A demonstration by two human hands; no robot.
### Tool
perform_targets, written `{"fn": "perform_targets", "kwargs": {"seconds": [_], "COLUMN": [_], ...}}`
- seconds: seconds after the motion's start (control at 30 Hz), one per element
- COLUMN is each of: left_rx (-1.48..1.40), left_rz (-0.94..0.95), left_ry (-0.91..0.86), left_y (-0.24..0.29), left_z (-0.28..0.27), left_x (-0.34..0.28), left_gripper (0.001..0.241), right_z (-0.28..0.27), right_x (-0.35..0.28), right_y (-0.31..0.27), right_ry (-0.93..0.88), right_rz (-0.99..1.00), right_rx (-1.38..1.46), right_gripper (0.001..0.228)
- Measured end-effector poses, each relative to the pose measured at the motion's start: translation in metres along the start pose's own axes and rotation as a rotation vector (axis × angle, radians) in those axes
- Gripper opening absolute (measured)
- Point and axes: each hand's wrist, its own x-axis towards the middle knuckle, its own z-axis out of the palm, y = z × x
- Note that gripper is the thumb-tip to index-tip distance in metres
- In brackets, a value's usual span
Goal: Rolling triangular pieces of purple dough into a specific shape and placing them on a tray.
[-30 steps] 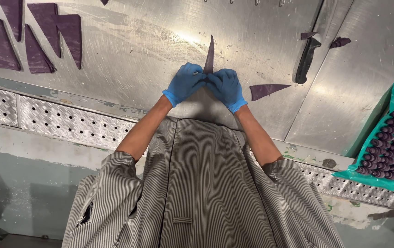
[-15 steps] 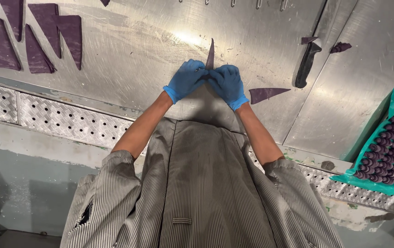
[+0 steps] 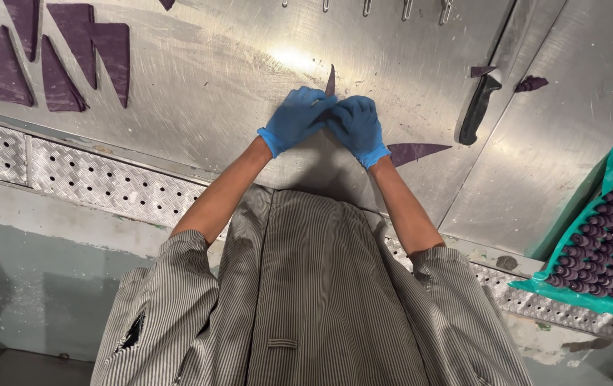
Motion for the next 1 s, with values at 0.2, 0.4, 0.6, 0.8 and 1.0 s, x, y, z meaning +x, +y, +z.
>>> {"fn": "perform_targets", "kwargs": {"seconds": [0.2, 0.4, 0.6, 0.8, 1.0], "left_rx": [0.073, -1.123, -1.721, -1.856, -1.773], "left_rz": [0.060, -0.511, -0.782, -0.730, -0.681], "left_ry": [-0.021, 0.162, 0.165, 0.155, 0.005], "left_y": [-0.004, 0.003, 0.044, 0.087, 0.113], "left_z": [0.020, 0.028, -0.001, -0.040, -0.079], "left_x": [0.008, -0.001, -0.015, -0.015, -0.016], "left_gripper": [0.055, 0.031, 0.040, 0.036, 0.039], "right_z": [-0.025, -0.056, -0.074, -0.116, -0.150], "right_x": [0.015, 0.036, 0.044, 0.048, 0.052], "right_y": [-0.028, -0.066, -0.067, -0.088, -0.108], "right_ry": [0.136, 0.195, 0.089, 0.019, -0.003], "right_rz": [0.234, 0.418, 0.544, 0.571, 0.618], "right_rx": [0.050, 0.551, 0.839, 0.983, 1.004], "right_gripper": [0.055, 0.084, 0.073, 0.064, 0.060]}}
